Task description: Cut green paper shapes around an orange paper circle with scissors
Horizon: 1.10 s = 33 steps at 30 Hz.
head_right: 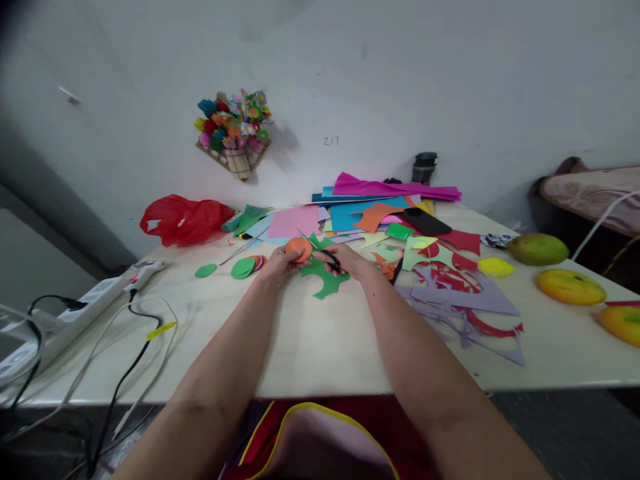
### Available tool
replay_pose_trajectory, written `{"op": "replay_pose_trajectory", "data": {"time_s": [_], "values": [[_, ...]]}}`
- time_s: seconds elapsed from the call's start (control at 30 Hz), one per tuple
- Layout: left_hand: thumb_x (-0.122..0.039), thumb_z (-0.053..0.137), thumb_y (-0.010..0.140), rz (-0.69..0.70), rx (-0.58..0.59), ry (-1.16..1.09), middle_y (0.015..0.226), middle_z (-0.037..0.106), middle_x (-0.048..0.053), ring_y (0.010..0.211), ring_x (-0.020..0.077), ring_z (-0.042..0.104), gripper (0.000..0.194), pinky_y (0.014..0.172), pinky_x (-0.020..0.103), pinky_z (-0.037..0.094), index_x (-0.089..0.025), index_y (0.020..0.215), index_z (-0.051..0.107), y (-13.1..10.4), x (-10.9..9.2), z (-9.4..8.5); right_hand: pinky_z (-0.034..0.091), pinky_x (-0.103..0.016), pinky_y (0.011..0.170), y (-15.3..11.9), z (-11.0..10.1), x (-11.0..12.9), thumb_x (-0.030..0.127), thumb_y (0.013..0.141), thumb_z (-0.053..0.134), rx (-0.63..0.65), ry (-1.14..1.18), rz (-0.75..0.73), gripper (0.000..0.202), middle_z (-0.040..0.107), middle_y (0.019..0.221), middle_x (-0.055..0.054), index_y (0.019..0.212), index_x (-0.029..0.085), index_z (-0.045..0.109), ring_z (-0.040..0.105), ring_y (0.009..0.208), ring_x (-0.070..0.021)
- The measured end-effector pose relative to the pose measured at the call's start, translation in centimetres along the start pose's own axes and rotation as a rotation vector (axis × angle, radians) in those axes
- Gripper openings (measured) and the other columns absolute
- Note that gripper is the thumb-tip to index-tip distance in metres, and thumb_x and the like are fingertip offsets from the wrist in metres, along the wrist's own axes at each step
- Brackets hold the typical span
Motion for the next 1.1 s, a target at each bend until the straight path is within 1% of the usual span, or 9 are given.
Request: {"op": "replay_pose_trajectory", "data": {"time_s": [0.37, 0.53, 0.67, 0.83, 1.0, 1.1], "values": [[-0.017, 0.078, 0.067, 0.001, -0.005, 0.016, 0.068, 0.07, 0.009, 0.057, 0.0161, 0.066, 0.016, 0.061, 0.027, 0.056, -0.009, 0.077, 0.069, -0.04, -0.05, -0.08, 0.027, -0.022, 0.035, 0.18, -0.05, -0.2, 0.054, 0.079, 0.071, 0.012, -0.016, -0.001, 0.043, 0.056, 0.051, 0.002, 0.064, 0.018, 0.053, 0.043, 0.038, -0.007], [-0.018, 0.076, 0.068, 0.005, 0.001, 0.028, 0.067, 0.07, 0.009, 0.06, 0.0175, 0.067, 0.015, 0.063, 0.028, 0.056, -0.009, 0.078, 0.069, 0.03, 0.02, -0.13, 0.026, -0.021, 0.035, -0.01, 0.03, 0.03, 0.053, 0.079, 0.072, 0.007, -0.008, 0.004, 0.041, 0.057, 0.052, 0.002, 0.066, 0.018, 0.053, 0.045, 0.038, -0.007], [-0.02, 0.079, 0.066, 0.005, 0.004, 0.033, 0.067, 0.07, 0.008, 0.059, 0.0172, 0.066, 0.018, 0.064, 0.029, 0.057, -0.01, 0.078, 0.068, 0.0, -0.04, -0.1, 0.027, -0.022, 0.035, -0.04, 0.06, 0.14, 0.053, 0.078, 0.073, 0.012, -0.011, -0.004, 0.042, 0.057, 0.052, 0.002, 0.066, 0.019, 0.053, 0.045, 0.038, -0.0073], [-0.02, 0.08, 0.064, -0.001, 0.008, 0.032, 0.064, 0.069, 0.008, 0.057, 0.0169, 0.066, 0.019, 0.061, 0.027, 0.056, -0.009, 0.075, 0.068, -0.05, -0.1, -0.02, 0.025, -0.022, 0.035, 0.05, -0.15, 0.08, 0.053, 0.078, 0.073, 0.003, -0.04, -0.009, 0.042, 0.056, 0.052, 0.002, 0.066, 0.018, 0.054, 0.044, 0.038, -0.0067], [-0.021, 0.083, 0.062, 0.003, 0.015, 0.006, 0.07, 0.071, 0.008, 0.059, 0.0167, 0.066, 0.025, 0.065, 0.029, 0.057, -0.008, 0.079, 0.069, 0.03, -0.05, -0.07, 0.021, -0.021, 0.035, 0.09, -0.25, 0.02, 0.052, 0.078, 0.072, 0.007, -0.044, -0.014, 0.041, 0.054, 0.051, 0.002, 0.065, 0.018, 0.053, 0.044, 0.038, -0.0067], [-0.021, 0.082, 0.064, -0.002, 0.015, 0.02, 0.069, 0.07, 0.008, 0.059, 0.0164, 0.066, 0.024, 0.065, 0.029, 0.056, -0.008, 0.079, 0.069, 0.04, -0.01, -0.08, 0.021, -0.022, 0.035, 0.1, -0.28, -0.08, 0.051, 0.077, 0.072, 0.009, -0.024, -0.003, 0.039, 0.054, 0.051, 0.002, 0.066, 0.018, 0.054, 0.043, 0.037, -0.007]]}}
Point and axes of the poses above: each hand's wrist, its own y-axis towards the middle knuckle, its own z-axis out of the palm, x = y × z, the point moved 9 cm from there along y, towards the middle knuckle
